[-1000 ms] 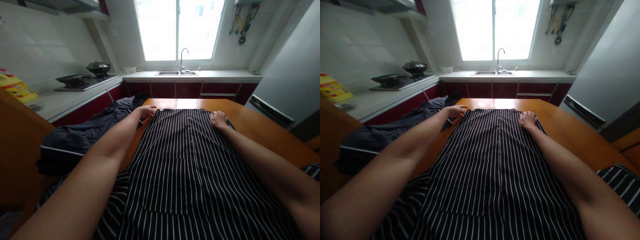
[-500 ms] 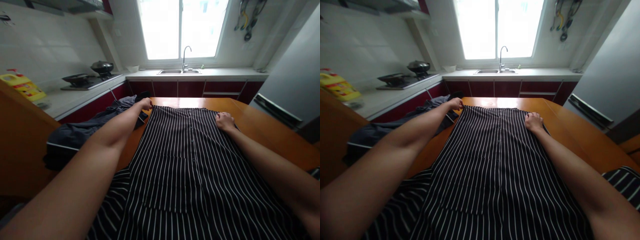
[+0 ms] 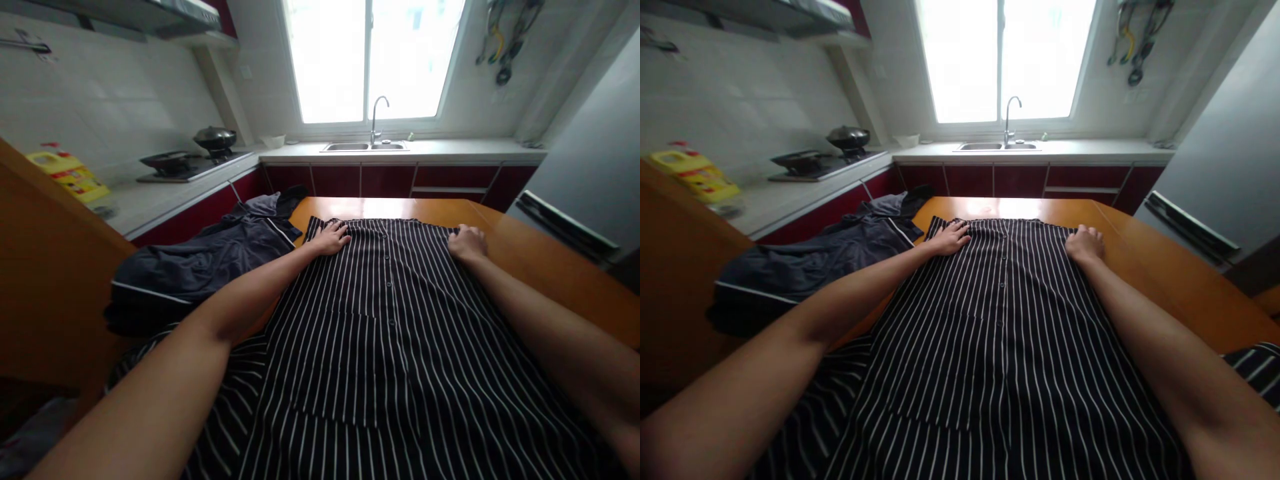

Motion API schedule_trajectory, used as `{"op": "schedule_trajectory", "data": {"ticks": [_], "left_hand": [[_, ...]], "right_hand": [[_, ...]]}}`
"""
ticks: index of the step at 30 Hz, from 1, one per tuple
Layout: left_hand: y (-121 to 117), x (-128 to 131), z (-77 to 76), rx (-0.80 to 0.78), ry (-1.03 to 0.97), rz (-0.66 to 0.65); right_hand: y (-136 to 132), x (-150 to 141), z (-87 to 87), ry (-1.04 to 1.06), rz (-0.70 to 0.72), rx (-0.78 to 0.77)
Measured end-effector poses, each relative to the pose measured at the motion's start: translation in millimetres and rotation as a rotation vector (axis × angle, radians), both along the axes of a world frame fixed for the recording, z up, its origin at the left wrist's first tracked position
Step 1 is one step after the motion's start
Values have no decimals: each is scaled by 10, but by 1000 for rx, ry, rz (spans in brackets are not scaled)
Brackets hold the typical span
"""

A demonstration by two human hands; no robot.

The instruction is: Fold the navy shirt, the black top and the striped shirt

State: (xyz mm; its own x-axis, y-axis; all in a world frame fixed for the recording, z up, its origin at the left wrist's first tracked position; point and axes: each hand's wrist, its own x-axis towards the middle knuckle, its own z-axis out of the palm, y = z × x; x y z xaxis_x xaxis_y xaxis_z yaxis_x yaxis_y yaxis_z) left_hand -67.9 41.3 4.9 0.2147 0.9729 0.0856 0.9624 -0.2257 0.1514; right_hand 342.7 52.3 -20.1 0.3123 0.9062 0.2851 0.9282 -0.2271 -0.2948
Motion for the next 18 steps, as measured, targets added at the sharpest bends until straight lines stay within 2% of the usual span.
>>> {"op": "schedule_trajectory", "data": {"ticks": [4, 6, 8, 14, 16, 18], "left_hand": [[226, -111, 134, 96, -39, 184], [363, -212, 232, 83, -40, 270], [456, -323, 301, 55, -47, 345], [489, -636, 339, 9, -149, 548], [476, -708, 324, -32, -222, 556], [464, -757, 301, -53, -305, 539]], "right_hand": [[31, 80, 87, 17, -97, 23], [50, 32, 145, -7, -61, 78], [72, -98, 207, -10, 32, 101], [139, -855, 360, 80, 443, 47], [182, -1127, 381, 175, 495, -16], [251, -1356, 383, 252, 479, -63]]}}
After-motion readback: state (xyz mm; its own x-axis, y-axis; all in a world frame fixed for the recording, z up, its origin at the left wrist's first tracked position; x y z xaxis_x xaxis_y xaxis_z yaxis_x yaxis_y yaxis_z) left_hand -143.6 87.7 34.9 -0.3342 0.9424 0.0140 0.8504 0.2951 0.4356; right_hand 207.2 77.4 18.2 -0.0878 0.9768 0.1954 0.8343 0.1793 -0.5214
